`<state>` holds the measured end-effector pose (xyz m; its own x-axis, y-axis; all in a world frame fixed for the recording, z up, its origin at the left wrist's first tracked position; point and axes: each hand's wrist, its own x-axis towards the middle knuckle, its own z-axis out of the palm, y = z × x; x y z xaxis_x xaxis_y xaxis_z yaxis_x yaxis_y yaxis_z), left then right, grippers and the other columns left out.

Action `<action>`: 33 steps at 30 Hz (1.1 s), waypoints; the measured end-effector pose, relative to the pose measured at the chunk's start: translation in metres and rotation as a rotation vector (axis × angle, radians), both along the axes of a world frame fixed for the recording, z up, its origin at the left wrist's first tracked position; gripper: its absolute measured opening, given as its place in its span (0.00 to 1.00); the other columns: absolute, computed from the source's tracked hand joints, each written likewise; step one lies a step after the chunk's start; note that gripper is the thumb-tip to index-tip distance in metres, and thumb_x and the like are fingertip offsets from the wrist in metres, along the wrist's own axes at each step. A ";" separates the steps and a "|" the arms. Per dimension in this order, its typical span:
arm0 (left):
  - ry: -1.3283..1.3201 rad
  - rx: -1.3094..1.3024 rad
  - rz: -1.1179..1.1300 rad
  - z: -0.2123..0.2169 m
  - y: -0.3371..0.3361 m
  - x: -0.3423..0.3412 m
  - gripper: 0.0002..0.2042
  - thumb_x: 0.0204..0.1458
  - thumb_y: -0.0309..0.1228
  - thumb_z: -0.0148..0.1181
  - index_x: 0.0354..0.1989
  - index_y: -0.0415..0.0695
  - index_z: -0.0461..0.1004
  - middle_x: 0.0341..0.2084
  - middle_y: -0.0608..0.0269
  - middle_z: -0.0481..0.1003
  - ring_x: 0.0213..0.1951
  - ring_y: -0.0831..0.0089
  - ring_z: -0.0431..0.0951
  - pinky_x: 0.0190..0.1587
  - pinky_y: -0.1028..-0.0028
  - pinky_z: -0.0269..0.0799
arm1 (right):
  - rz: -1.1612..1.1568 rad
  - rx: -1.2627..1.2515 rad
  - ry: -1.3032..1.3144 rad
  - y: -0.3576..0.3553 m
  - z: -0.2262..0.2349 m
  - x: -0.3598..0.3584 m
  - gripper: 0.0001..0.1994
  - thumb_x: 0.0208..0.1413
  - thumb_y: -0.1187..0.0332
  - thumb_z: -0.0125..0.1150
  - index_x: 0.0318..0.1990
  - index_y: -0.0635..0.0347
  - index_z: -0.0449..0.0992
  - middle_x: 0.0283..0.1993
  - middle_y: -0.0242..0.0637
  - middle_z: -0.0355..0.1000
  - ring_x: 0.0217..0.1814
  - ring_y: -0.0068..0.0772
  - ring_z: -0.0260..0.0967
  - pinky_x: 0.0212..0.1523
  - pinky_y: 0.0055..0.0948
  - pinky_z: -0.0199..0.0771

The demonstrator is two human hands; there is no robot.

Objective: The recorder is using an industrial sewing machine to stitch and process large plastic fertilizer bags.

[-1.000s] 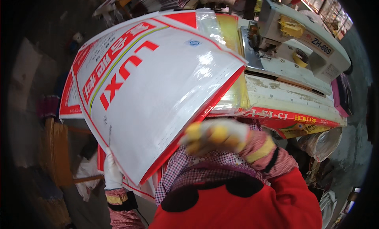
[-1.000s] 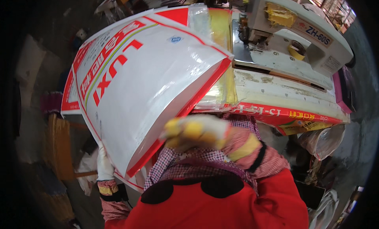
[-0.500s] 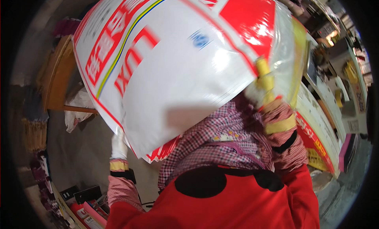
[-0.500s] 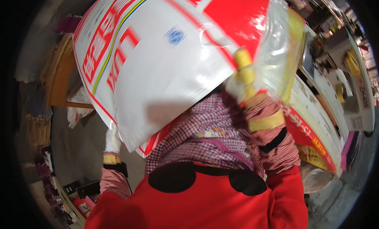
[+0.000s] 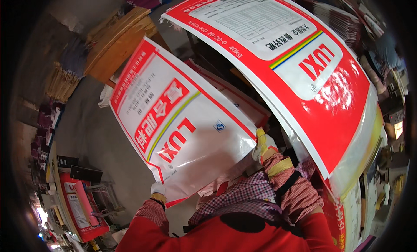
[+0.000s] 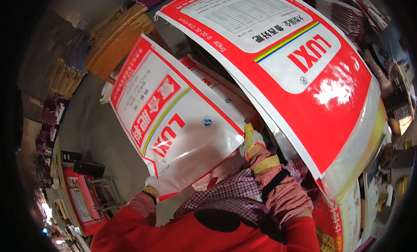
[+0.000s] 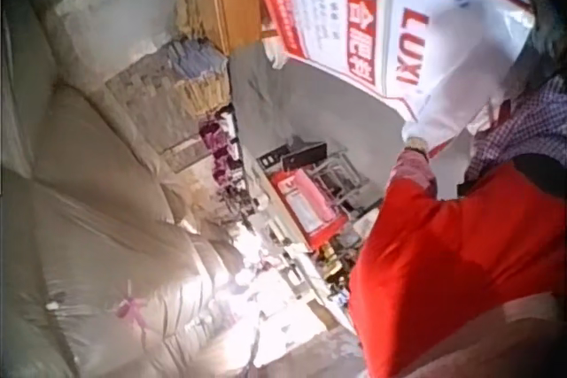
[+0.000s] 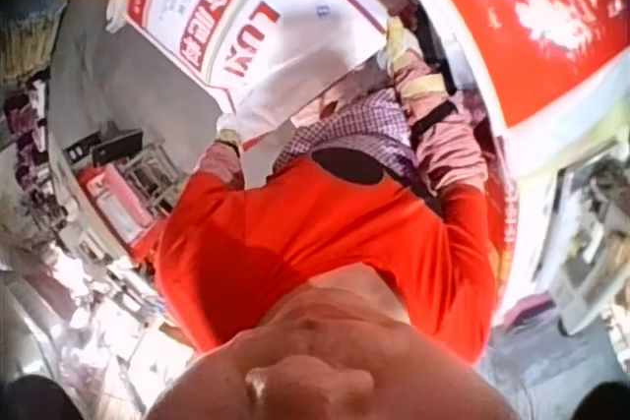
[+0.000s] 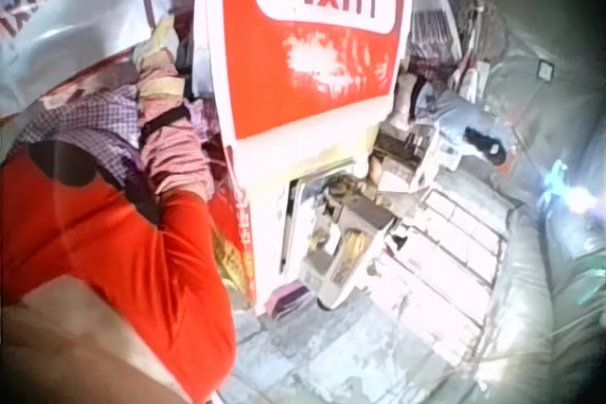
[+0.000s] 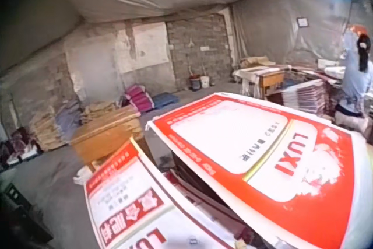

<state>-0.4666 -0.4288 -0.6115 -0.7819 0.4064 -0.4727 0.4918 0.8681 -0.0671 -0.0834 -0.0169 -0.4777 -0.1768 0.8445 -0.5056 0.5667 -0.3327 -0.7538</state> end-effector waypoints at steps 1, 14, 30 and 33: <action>0.021 -0.080 -0.130 -0.001 -0.002 0.001 0.14 0.55 0.37 0.51 0.39 0.41 0.78 0.36 0.46 0.78 0.38 0.50 0.79 0.43 0.56 0.74 | -0.214 -0.108 0.198 0.002 -0.004 -0.004 0.21 0.59 0.46 0.53 0.35 0.57 0.74 0.20 0.31 0.62 0.20 0.30 0.58 0.20 0.36 0.57; 0.050 -0.120 -0.341 -0.013 0.118 -0.006 0.16 0.56 0.40 0.49 0.42 0.43 0.77 0.40 0.49 0.78 0.43 0.53 0.78 0.46 0.58 0.74 | -0.553 -0.441 0.901 0.030 -0.013 0.026 0.17 0.59 0.55 0.55 0.50 0.54 0.69 0.42 0.40 0.74 0.38 0.39 0.75 0.30 0.36 0.78; 0.013 -0.646 -0.770 0.060 0.174 0.009 0.17 0.46 0.39 0.62 0.47 0.52 0.78 0.49 0.64 0.76 0.50 0.64 0.77 0.48 0.64 0.74 | -0.346 -0.287 0.819 -0.114 0.155 0.167 0.20 0.62 0.70 0.53 0.58 0.73 0.66 0.53 0.53 0.71 0.52 0.43 0.73 0.56 0.32 0.70; 0.113 -0.141 0.054 0.062 0.174 0.015 0.25 0.42 0.39 0.65 0.51 0.46 0.73 0.51 0.54 0.73 0.52 0.57 0.75 0.51 0.61 0.73 | -0.323 -0.203 0.805 -0.123 0.163 0.181 0.20 0.62 0.69 0.53 0.57 0.73 0.66 0.52 0.51 0.72 0.51 0.42 0.73 0.55 0.32 0.71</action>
